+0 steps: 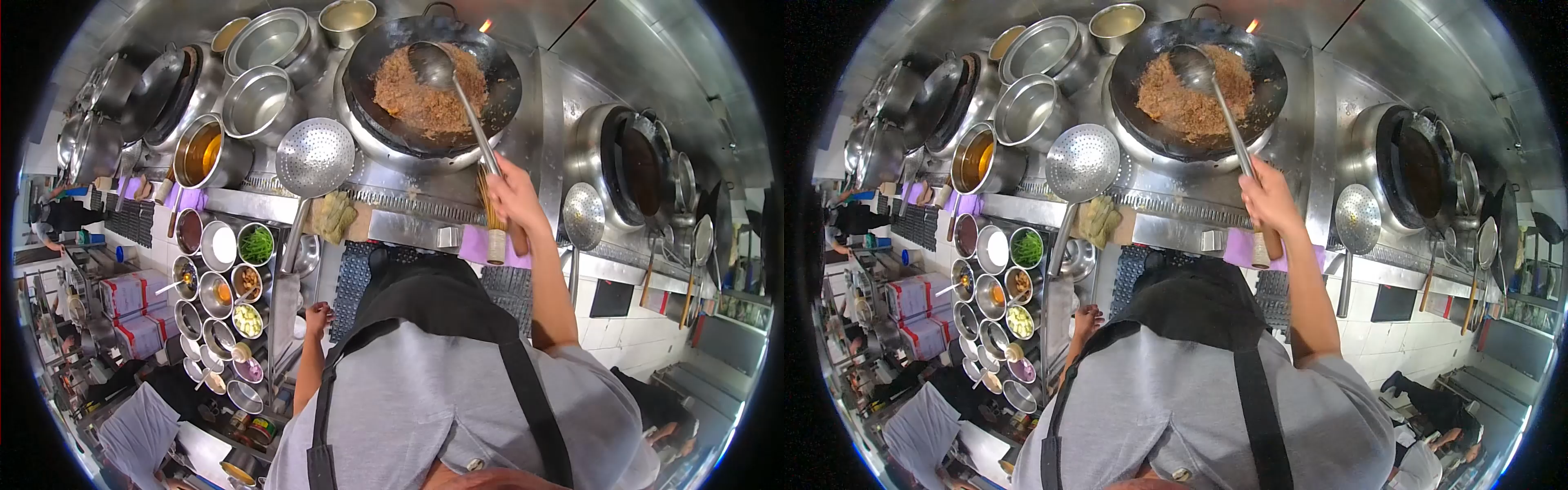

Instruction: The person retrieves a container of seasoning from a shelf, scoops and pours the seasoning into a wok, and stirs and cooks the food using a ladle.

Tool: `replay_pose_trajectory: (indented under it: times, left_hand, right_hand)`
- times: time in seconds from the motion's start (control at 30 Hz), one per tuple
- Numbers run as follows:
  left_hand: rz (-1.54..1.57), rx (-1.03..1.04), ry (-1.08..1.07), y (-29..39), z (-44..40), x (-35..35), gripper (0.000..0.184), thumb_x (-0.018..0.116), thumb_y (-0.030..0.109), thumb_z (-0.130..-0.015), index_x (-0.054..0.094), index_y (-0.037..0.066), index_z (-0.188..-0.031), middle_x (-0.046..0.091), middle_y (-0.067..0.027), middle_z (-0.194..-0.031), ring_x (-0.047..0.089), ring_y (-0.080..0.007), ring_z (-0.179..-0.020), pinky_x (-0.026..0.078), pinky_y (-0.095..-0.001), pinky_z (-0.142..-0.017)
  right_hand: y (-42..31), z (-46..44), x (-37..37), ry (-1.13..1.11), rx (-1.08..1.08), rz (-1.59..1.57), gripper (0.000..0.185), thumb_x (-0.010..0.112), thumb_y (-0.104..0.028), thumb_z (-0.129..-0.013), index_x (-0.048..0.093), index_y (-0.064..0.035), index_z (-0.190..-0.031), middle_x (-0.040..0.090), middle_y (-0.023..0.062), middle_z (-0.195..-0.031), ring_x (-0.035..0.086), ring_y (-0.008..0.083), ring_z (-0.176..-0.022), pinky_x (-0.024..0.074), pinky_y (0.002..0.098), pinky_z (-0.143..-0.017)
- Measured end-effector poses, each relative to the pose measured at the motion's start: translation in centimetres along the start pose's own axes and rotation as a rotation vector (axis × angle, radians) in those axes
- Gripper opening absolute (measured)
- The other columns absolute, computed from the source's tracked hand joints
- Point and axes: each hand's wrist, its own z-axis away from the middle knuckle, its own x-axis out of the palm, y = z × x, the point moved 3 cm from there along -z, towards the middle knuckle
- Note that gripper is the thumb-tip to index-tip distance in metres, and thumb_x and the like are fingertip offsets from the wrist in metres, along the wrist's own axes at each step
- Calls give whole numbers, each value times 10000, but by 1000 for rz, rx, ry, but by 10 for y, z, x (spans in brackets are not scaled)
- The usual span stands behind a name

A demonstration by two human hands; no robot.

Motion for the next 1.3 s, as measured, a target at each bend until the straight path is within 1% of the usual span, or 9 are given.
replay_pose_trajectory:
  times: [0.17, 0.4, 0.5, 0.6, 0.67, 0.73, 0.77, 1.0, 1.3]
  left_hand:
    - [-57, 52, -54, -33, 9, -6, 91, 575, 87, -948, 631, 61, -1015, 669, -55, -754, 667, -168, -582, 428, -274, -423]
    - [75, 60, -25, -39, -10, -14, 127, 620, 153, -970, 643, 66, -1059, 699, -68, -812, 689, -180, -595, 430, -269, -419]
    - [35, 4, -46, -35, -17, -12, 142, 620, 169, -974, 650, 75, -1076, 696, -54, -814, 684, -169, -599, 431, -266, -439]
    - [-30, -60, -73, -16, -16, -12, 153, 606, 143, -983, 623, 42, -1097, 685, -89, -878, 689, -199, -677, 537, -297, -541]
    - [-67, -33, -35, 2, -12, -6, 161, 616, 176, -974, 643, 72, -1095, 701, -57, -871, 697, -174, -654, 469, -269, -508]
    - [-92, 6, -28, 13, -15, -3, 166, 621, 191, -968, 651, 88, -1094, 709, -40, -871, 703, -162, -646, 434, -253, -491]
    - [-94, 32, -37, 14, -19, -2, 166, 620, 189, -966, 650, 88, -1095, 709, -39, -873, 704, -162, -648, 433, -251, -490]
    - [-89, 15, -74, 7, -17, -3, 127, 608, 167, -967, 648, 90, -1058, 705, -44, -837, 705, -162, -627, 423, -254, -456]
    - [-68, 16, -106, -13, -43, -7, 102, 607, 163, -970, 663, 99, -1026, 701, -41, -801, 707, -160, -612, 434, -257, -434]
  right_hand:
    - [32, -14, -17, -170, 15, -41, 528, 555, -90, -1013, 426, -74, -1524, 508, -10, -686, 435, 53, -437, 359, 248, -365]
    - [4, -93, -49, 299, -154, 141, 597, 599, -122, -981, 390, -51, -1536, 506, 11, -641, 460, 105, -432, 395, 300, -357]
    - [0, -136, -42, 141, -59, 44, 632, 607, -139, -975, 364, -49, -1552, 492, 15, -647, 440, 106, -422, 391, 307, -348]
    - [14, -143, -21, 7, -25, 157, 648, 619, -137, -958, 369, -57, -1550, 628, 83, -718, 588, 203, -515, 511, 376, -474]
    - [38, -137, -19, 122, -669, 558, 657, 631, -128, -938, 385, -98, -1547, 696, 148, -838, 666, 304, -674, 553, 406, -633]
    - [37, -91, -17, 113, -694, 781, 668, 639, -121, -916, 405, -153, -1541, 720, 208, -1001, 689, 403, -867, 558, 437, -802]
    - [25, -52, -17, 42, -397, 793, 676, 642, -118, -903, 417, -187, -1536, 709, 235, -1106, 673, 450, -981, 543, 452, -891]
    - [68, 60, -79, 221, -276, 1225, 755, 612, -122, -929, 287, -255, -1597, 684, 247, -962, 668, 444, -818, 544, 532, -745]
    - [161, 29, -16, 377, -349, 694, 702, 596, -113, -937, 326, -171, -1583, 673, 317, -1019, 677, 477, -811, 547, 496, -712]
